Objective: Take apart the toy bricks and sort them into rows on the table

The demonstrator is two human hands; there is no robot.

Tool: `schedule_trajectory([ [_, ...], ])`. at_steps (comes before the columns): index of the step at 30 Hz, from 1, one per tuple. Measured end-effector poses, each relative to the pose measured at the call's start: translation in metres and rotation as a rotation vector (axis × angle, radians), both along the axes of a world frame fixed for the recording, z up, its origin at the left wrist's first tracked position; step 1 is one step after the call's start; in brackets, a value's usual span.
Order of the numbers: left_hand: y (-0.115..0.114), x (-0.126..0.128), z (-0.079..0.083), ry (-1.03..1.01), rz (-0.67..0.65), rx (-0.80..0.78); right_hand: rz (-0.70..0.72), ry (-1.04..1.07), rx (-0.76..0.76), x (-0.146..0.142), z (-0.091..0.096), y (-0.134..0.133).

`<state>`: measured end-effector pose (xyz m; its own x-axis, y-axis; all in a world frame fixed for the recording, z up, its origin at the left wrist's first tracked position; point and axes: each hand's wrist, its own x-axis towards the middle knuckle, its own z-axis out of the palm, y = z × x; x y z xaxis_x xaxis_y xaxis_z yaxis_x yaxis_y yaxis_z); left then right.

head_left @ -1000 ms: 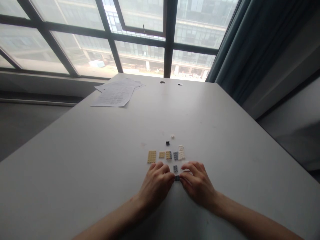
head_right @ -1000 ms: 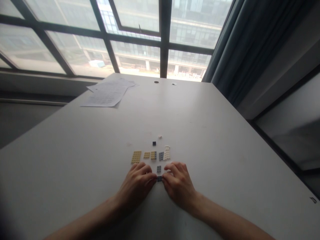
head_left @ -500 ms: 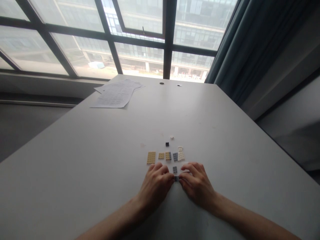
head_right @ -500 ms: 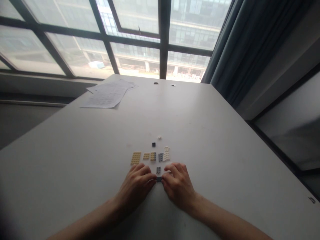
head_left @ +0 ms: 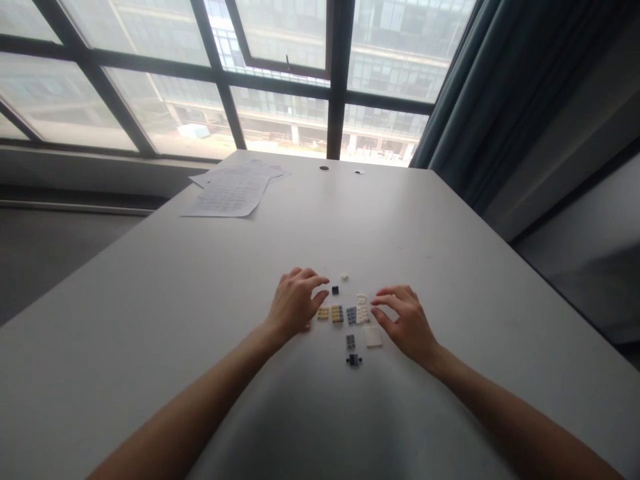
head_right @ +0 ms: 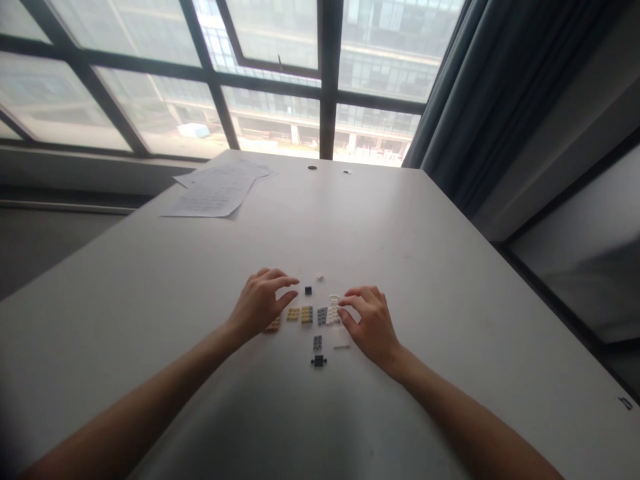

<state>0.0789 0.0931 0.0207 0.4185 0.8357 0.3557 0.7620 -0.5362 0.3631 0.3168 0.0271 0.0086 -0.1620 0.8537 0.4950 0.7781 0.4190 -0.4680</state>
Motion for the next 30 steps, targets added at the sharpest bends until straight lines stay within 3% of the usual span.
schedule_trajectory([
  [4,0.025,0.014,-0.013,0.026,-0.025,-0.085,-0.016,0.065,-0.039,-0.002,-0.002,0.018],
  [10,0.027,0.025,-0.015,-0.019,-0.03,-0.099,-0.003,0.164,-0.081,-0.006,-0.008,0.025],
  [12,0.022,0.029,-0.011,-0.168,-0.034,-0.18,0.016,0.234,-0.111,-0.009,-0.006,0.027],
  [17,0.005,0.042,-0.003,-0.762,-0.138,-0.548,0.133,0.523,-0.231,-0.02,0.0,0.033],
  [20,-0.002,0.047,-0.003,-0.993,-0.168,-0.659,0.187,0.633,-0.262,-0.026,0.002,0.034],
  [25,-0.005,0.048,-0.003,-1.108,-0.117,-0.707,0.178,0.711,-0.25,-0.032,0.004,0.032],
  [30,-0.005,0.044,-0.006,-1.042,-0.095,-0.627,0.185,0.716,-0.263,-0.035,0.004,0.033],
])
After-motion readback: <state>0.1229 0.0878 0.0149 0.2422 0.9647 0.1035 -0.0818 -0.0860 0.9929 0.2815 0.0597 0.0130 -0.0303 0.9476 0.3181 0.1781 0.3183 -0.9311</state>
